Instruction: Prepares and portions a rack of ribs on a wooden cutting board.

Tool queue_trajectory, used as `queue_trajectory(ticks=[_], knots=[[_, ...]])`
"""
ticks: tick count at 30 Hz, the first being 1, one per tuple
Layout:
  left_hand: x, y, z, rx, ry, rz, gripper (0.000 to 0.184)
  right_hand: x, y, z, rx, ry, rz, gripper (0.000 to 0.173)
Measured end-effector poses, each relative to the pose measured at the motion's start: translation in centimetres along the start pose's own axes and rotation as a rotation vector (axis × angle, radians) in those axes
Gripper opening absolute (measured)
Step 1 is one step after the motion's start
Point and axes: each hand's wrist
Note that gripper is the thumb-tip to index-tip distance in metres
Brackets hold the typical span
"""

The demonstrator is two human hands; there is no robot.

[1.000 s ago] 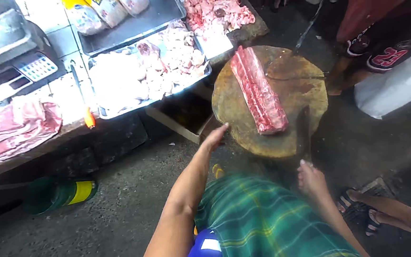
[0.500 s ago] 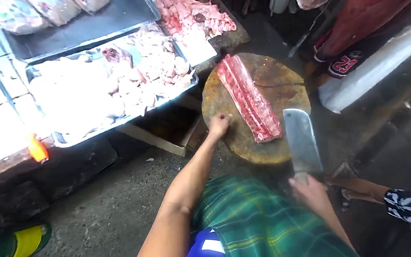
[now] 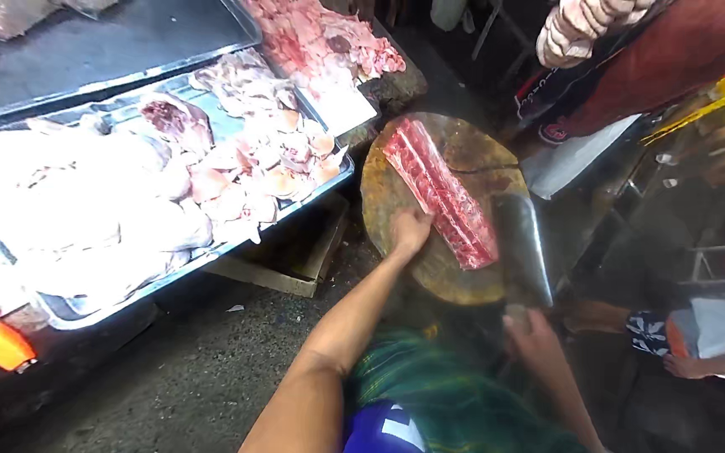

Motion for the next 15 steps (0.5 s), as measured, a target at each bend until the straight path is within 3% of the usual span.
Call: queue_trajectory(ticks=[2,4,7,11,15], knots=[[-0.9,2.0,1.7,0.132,-0.207,0.019,0.056,1.8,2.3,-0.1,-0.159,-0.05,0.053,0.047],[-1.3,4.3,2.7,0.171,-0.302,0.083,0.075,4.2,5.0,-0.8,-0.33,-0.101,0.092,0.051],[-2.8,6.2,3.3,0.057,-0.229,0.221,0.097,8.0,9.0,-2.6,-0.537,-0.141,0.073,0.053],[-3.7,7.6,3.7,-0.062,-0.063,0.307,0.086,11.7,12.2,-4.6,-0.655,-0.157,0.039,0.055],[-3.5,7.7,4.1,-0.04,-0.005,0.328,0.082,13.1,12.7,-5.3,-0.669,-0.157,0.006,0.054]])
Point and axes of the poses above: each hand's wrist, its own x-axis towards the middle knuckle, its own z-axis out of the back of the hand, y = z × x, and after that the axes turned 13 degrees about y, right-handed
